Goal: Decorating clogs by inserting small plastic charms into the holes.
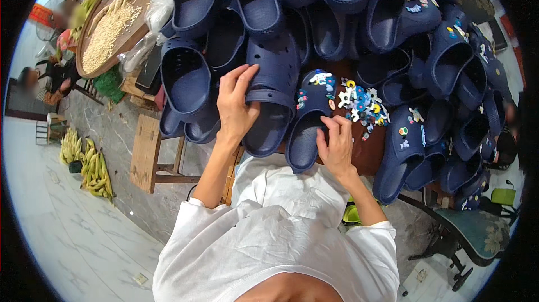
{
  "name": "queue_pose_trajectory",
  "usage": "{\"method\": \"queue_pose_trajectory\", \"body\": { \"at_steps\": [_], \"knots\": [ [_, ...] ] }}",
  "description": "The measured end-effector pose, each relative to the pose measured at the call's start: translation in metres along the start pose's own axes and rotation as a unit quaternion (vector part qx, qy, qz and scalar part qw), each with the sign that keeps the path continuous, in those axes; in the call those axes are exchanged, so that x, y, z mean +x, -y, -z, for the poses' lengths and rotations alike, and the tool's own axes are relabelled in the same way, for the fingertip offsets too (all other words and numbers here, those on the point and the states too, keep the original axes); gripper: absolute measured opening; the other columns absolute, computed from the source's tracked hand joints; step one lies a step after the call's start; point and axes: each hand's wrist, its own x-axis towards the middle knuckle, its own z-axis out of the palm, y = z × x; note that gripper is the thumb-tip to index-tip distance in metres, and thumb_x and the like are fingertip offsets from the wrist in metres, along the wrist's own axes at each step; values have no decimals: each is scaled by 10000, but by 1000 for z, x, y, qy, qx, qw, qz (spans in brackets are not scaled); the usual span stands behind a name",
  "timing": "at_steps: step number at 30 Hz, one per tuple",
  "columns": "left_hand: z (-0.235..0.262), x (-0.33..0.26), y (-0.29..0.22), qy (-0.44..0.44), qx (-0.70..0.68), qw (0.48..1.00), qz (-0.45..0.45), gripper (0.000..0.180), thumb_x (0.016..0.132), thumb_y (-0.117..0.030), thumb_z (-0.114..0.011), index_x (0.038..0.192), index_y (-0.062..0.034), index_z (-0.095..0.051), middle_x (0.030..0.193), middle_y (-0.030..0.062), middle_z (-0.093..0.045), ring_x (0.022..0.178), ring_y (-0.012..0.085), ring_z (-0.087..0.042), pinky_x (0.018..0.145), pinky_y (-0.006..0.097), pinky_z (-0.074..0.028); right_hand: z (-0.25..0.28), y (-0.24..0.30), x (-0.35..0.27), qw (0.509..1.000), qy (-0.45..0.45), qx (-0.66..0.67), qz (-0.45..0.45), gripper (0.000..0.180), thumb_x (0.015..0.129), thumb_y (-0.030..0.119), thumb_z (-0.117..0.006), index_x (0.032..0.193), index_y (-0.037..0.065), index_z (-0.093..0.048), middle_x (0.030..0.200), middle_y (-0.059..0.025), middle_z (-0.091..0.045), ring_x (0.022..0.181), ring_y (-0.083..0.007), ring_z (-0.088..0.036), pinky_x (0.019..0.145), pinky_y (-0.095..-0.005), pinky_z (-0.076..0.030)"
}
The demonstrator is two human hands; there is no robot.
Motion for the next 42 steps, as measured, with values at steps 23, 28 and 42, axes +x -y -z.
{"method": "queue_pose_trajectory", "body": {
  "at_steps": [23, 28, 42],
  "knots": [
    [39, 15, -26, 36, -62, 990, 118, 560, 714, 88, -549, 1244, -81, -622, 1144, 153, -606, 1013, 355, -630, 855, 380, -503, -3, -3, -3, 999, 34, 12, -22, 373, 868, 49, -687, 1225, 24, -581, 1117, -183, -482, 1038, -350, -536, 882, -433, -462],
    [83, 30, -38, 91, -15, 992, 92, 499, 709, 67, -555, 1179, -69, -652, 1090, 141, -632, 993, 339, -643, 835, 364, -502, -3, -5, -2, 999, 28, 11, -15, 377, 862, 45, -686, 1223, 29, -580, 1113, -185, -484, 1030, -355, -540, 879, -433, -465],
    [140, 116, 20, 197, 1, 979, -50, 472, 728, 78, -601, 1171, -73, -665, 1086, 135, -684, 1002, 321, -659, 867, 380, -511, 0, -3, 0, 1000, 30, 6, -5, 373, 863, 44, -684, 1219, 36, -574, 1099, -186, -489, 1008, -362, -553, 857, -445, -479]
  ]
}}
